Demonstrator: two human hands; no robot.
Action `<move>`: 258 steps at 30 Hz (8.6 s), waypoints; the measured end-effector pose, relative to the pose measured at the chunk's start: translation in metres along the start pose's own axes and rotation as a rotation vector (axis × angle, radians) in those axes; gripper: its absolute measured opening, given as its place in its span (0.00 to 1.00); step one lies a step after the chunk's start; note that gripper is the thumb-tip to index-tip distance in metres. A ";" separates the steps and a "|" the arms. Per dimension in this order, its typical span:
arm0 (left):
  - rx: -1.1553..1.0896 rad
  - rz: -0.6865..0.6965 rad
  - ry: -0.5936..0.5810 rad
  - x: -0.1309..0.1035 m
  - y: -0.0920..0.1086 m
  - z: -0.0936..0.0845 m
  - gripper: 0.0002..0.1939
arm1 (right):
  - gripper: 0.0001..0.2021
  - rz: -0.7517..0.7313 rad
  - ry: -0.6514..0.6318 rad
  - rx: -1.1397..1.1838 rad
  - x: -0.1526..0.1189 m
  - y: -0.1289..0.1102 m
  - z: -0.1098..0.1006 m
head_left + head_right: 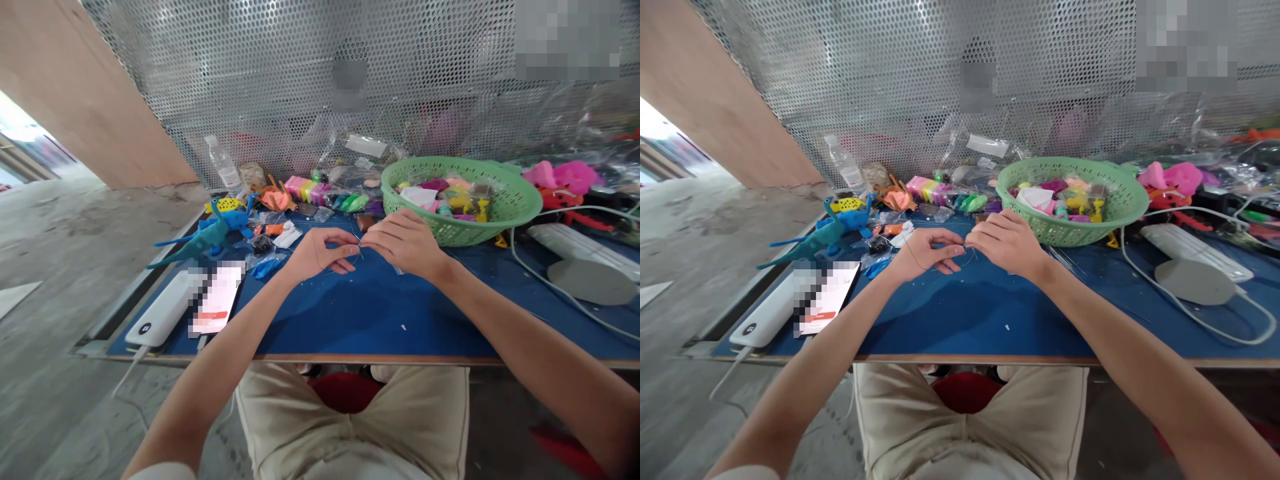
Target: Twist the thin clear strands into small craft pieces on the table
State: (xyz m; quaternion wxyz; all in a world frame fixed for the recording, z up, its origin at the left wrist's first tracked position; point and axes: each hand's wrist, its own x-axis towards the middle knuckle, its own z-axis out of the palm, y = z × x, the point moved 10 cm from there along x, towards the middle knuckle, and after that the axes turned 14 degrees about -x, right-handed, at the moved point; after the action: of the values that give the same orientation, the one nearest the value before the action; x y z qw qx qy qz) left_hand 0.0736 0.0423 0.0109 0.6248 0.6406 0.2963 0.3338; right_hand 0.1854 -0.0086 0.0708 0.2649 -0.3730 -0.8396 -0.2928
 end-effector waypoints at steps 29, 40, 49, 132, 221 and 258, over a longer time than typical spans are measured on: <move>0.720 0.241 -0.023 0.018 -0.012 -0.012 0.05 | 0.11 0.047 -0.240 0.086 -0.015 -0.015 0.075; 0.946 0.360 0.038 0.007 0.023 -0.035 0.10 | 0.09 0.159 -0.257 0.215 -0.014 -0.002 0.074; 0.711 0.789 0.640 -0.039 0.097 -0.071 0.11 | 0.08 0.437 0.190 0.252 -0.002 0.018 -0.033; 1.131 0.486 -0.152 -0.018 -0.021 0.002 0.09 | 0.12 -0.264 -0.348 0.260 -0.013 -0.045 0.093; 1.228 0.938 0.328 -0.056 0.093 -0.002 0.11 | 0.07 0.193 0.142 0.196 -0.001 -0.007 -0.021; 1.383 0.969 0.319 -0.052 0.070 0.042 0.07 | 0.03 0.033 0.289 0.024 -0.002 -0.022 -0.033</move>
State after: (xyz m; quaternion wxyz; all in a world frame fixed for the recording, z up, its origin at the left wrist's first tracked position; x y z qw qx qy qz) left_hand 0.0731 -0.0270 0.0781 -0.1668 0.8787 0.2112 0.3943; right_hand 0.1767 -0.0448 0.0860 0.3924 -0.3376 -0.7899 -0.3288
